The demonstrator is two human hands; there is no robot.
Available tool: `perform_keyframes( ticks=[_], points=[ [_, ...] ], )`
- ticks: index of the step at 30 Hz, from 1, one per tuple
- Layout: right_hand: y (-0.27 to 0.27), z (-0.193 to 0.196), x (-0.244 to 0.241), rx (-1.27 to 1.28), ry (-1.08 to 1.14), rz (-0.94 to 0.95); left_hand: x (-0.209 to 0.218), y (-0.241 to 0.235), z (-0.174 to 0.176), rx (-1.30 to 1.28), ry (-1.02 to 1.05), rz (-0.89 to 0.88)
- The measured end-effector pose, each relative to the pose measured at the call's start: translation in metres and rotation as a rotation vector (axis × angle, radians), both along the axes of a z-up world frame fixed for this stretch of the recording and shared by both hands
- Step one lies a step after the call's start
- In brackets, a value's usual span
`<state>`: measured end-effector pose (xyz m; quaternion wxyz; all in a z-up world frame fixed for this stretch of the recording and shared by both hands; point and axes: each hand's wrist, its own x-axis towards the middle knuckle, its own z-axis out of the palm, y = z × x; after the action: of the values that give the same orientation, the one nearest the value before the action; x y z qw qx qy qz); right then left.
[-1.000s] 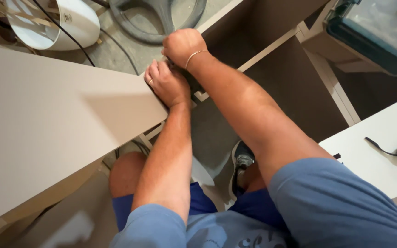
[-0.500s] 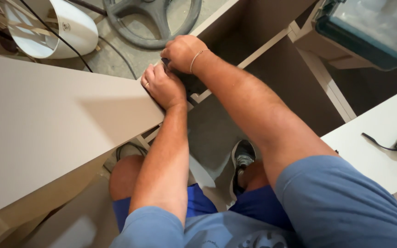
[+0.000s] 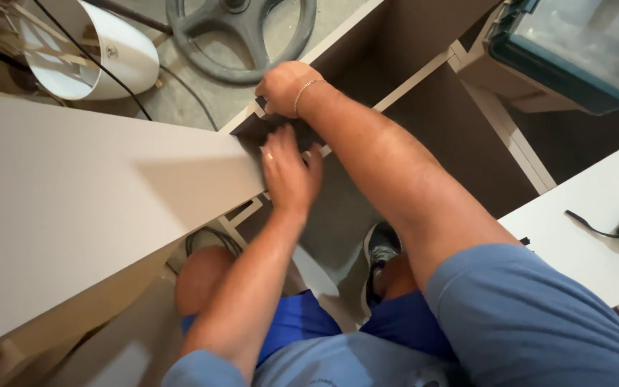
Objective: Measure and fit wooden components into a shelf assembly
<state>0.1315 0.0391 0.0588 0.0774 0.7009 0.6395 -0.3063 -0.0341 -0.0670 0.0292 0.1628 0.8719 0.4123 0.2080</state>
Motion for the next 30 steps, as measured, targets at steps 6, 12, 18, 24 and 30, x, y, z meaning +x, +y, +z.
perform_keyframes(
  ticks=[6, 12, 18, 24, 30],
  points=[
    [-0.001, 0.0, 0.005, 0.03, 0.084, -0.063, -0.035, -0.043, 0.07, -0.259, 0.087, -0.289],
    [-0.021, 0.032, 0.018, 0.06, 0.343, -0.253, -0.079, -0.02, 0.099, -0.644, 0.467, -0.36],
    [-0.042, 0.067, 0.032, 0.349, 0.321, -0.133, -0.11, 0.062, 0.188, -1.013, 0.76, 0.211],
    [-0.061, 0.091, 0.032, 0.182, 0.201, -0.17, -0.119, 0.09, 0.188, -1.004, 0.75, 0.17],
    [-0.036, 0.14, 0.042, 0.082, 0.171, -0.109, -0.115, 0.117, 0.164, -1.008, 0.803, 0.118]
  ],
)
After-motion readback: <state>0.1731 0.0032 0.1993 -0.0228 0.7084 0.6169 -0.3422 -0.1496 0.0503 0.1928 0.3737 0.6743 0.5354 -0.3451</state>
